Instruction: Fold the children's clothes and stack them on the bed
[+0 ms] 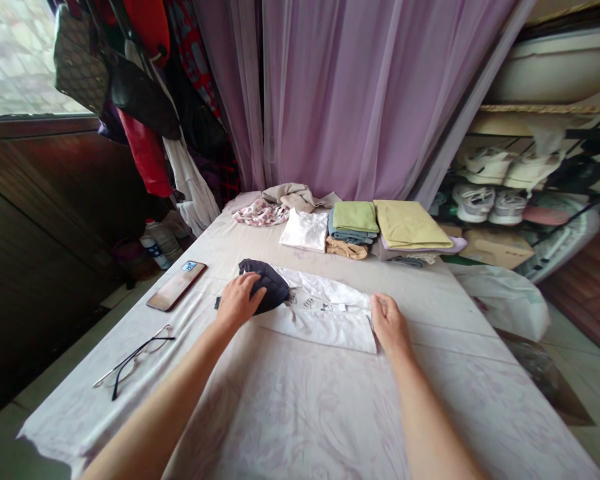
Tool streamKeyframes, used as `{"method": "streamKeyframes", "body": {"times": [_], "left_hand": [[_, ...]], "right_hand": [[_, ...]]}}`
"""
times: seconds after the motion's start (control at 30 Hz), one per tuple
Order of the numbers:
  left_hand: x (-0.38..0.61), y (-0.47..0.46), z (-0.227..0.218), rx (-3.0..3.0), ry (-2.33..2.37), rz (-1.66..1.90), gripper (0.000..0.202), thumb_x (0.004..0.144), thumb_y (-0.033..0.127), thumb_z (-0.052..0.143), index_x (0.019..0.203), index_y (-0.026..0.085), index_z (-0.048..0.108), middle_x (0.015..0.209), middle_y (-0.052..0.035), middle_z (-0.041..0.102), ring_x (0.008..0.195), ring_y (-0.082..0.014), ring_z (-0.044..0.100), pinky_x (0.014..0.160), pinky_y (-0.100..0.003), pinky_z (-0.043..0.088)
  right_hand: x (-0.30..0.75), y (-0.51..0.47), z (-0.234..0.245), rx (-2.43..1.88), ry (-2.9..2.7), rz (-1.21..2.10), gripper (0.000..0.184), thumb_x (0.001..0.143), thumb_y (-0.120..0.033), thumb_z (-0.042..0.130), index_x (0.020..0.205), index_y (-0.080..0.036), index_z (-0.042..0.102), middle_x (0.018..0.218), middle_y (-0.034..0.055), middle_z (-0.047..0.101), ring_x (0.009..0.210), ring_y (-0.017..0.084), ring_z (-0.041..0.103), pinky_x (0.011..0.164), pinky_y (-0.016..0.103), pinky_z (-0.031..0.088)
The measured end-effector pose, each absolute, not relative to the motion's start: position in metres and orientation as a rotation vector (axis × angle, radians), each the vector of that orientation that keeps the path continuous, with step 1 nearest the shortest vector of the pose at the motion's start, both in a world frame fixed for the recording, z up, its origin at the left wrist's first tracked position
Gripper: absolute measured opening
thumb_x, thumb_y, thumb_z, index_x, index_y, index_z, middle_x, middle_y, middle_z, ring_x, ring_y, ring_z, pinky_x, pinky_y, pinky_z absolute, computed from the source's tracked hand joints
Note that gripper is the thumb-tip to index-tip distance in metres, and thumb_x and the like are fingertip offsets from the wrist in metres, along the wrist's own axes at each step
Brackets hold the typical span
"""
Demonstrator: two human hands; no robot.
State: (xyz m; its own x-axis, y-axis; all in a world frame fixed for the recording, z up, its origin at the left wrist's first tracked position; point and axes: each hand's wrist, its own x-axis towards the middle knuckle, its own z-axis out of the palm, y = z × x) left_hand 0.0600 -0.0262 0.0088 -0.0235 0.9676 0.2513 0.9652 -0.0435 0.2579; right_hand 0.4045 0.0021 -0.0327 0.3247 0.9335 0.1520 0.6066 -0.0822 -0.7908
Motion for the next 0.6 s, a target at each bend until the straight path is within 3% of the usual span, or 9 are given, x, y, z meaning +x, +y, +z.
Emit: {"method": "streamKeyframes", "body": {"times": [0.13,0.23,0.47,0.6], "left_hand": [[0.117,-0.048,-0.006,2.464,1.684,0.537,0.051,0.088,0.043,0.058,0.134,0.020,0.054,0.144,-0.0118,0.053,0.137,-0.0296,0.042,0.115,-0.051,0.030],[0.152,-0.058,-0.012,2.522,1.453,0.404,0.068,0.083,0.048,0.064,0.142,0.019,0.046,0.150,-0.0131,0.045,0.142,-0.0308,0.035,0.118,-0.052,0.024],[0.192,-0.055,-0.011,2.587,1.315,0.324,0.067,0.088,0.050,0.057,0.146,0.019,0.042,0.154,-0.0109,0.039,0.145,-0.0294,0.030,0.120,-0.049,0.016],[0.212,-0.047,-0.016,2.575,1.351,0.373,0.097,0.078,0.060,0.065,0.154,0.015,0.024,0.160,-0.0177,0.022,0.148,-0.0338,0.019,0.119,-0.051,0.017]], "right_hand": [[0.406,0.004,-0.036,-1.818,-1.389,0.614,0.069,0.070,-0.054,0.059,0.126,-0.014,0.057,0.076,0.0054,0.071,0.072,0.023,0.066,0.062,0.031,0.044],[0.407,0.005,-0.038,-1.802,-1.368,0.677,0.072,0.066,-0.045,0.060,0.131,-0.014,0.055,0.074,0.0024,0.070,0.069,0.021,0.064,0.063,0.030,0.044],[0.401,0.000,-0.026,-1.579,-1.026,1.089,0.080,0.058,-0.052,0.067,0.127,-0.014,0.057,0.067,-0.0016,0.064,0.053,0.015,0.054,0.049,0.025,0.039],[0.394,-0.004,-0.019,-1.411,-0.875,1.234,0.078,0.052,-0.050,0.076,0.121,-0.018,0.060,0.068,-0.0024,0.066,0.057,0.016,0.058,0.053,0.025,0.044]]}}
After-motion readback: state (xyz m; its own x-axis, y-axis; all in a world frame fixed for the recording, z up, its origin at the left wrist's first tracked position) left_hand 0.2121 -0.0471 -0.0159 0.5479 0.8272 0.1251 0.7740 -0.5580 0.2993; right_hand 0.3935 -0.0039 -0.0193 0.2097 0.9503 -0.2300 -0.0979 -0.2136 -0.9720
